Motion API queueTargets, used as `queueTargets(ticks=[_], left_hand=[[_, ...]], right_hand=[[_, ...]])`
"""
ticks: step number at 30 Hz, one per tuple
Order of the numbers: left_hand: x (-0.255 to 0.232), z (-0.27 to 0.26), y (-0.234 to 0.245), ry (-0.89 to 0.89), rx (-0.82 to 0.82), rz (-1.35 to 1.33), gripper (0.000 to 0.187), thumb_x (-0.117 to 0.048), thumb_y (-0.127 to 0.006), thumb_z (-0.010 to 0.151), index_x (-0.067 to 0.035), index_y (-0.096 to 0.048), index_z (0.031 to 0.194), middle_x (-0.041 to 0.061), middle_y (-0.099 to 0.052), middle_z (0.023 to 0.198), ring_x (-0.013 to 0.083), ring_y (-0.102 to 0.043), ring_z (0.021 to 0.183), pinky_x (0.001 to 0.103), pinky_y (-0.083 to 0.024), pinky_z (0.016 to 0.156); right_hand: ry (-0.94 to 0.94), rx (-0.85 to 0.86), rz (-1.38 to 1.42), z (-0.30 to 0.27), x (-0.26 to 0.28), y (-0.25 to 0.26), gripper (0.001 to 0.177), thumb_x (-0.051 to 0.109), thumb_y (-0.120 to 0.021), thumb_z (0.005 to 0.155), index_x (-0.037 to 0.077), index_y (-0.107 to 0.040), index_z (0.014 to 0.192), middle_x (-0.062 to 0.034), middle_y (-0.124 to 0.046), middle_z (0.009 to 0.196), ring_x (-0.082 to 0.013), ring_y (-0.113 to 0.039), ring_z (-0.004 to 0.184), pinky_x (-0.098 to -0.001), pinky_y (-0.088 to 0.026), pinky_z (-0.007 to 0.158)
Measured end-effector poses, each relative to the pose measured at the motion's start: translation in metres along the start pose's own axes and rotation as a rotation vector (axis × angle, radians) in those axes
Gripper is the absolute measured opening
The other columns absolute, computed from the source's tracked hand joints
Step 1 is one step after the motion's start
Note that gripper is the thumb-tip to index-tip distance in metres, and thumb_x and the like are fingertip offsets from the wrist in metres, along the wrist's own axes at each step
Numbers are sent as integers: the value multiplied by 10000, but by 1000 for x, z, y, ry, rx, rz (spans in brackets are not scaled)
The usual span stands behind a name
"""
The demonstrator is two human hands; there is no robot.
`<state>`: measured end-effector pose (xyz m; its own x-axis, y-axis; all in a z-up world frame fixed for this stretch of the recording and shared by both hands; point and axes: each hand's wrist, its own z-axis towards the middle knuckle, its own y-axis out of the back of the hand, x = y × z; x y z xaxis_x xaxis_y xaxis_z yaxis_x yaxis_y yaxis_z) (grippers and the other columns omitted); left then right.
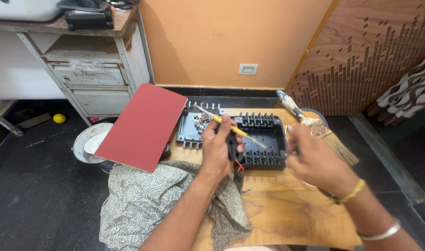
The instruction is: The person unscrews wires from an electrical terminal block using a screwdriver, brushes the components with a large brush, and wipes them with a cloth.
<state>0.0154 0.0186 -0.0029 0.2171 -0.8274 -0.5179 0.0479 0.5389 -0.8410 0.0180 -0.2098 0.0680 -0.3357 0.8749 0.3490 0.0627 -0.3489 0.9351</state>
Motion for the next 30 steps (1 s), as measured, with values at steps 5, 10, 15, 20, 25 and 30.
queueTargets(ticks=[5, 10, 15, 20, 25, 30], left_hand=[[-6, -2, -7, 51, 10, 50, 350, -381, -615, 997, -45, -553, 921, 82, -621, 804, 139, -587, 583, 284, -508, 471], [0, -6, -7, 115, 83, 41, 374, -409, -604, 1018, -40, -571, 964, 63, -579, 735, 132, -546, 541, 274, -484, 455], [2, -13, -12, 279, 134, 53, 415, -416, -621, 991, -4, -630, 1035, 25, -507, 659, 122, -540, 512, 278, -466, 419], [3, -20, -21, 318, 118, 126, 275, -271, -691, 959, -60, -591, 1103, 20, -506, 619, 112, -515, 474, 276, -438, 402], [2, -21, -21, 314, 98, 150, 314, -191, -730, 933, -126, -506, 1142, 16, -514, 610, 102, -501, 462, 276, -420, 398], [1, -21, -23, 344, 87, 160, 449, -159, -765, 876, -71, -555, 1263, 4, -527, 610, 86, -499, 458, 270, -424, 395]], right_hand=[[314, -124, 376, 12, -68, 12, 438, -71, -658, 812, 25, -327, 1083, -164, -552, 1067, -253, -597, 964, -372, -550, 899], [383, -81, 828, 29, -47, 20, 405, -128, -591, 907, 54, -292, 1109, -201, -694, 1078, -255, -662, 1138, -361, -552, 1012], [273, -56, 1027, 44, -16, 14, 608, -129, -685, 754, 138, -289, 1130, -160, -698, 1113, -263, -718, 940, -369, -633, 778], [551, -195, 1174, 64, -18, -13, 647, -117, -762, 828, 131, -258, 1150, -15, -522, 1128, -175, -665, 930, -326, -617, 814], [67, -283, 1343, 87, -21, -27, 322, 82, -689, 990, 105, -368, 1003, -50, -581, 850, -149, -570, 663, -275, -488, 574], [-143, -80, 1753, 95, -8, -17, 491, 536, -458, 1069, 179, -431, 734, 3, -372, 520, -154, -395, 439, -293, -335, 455]])
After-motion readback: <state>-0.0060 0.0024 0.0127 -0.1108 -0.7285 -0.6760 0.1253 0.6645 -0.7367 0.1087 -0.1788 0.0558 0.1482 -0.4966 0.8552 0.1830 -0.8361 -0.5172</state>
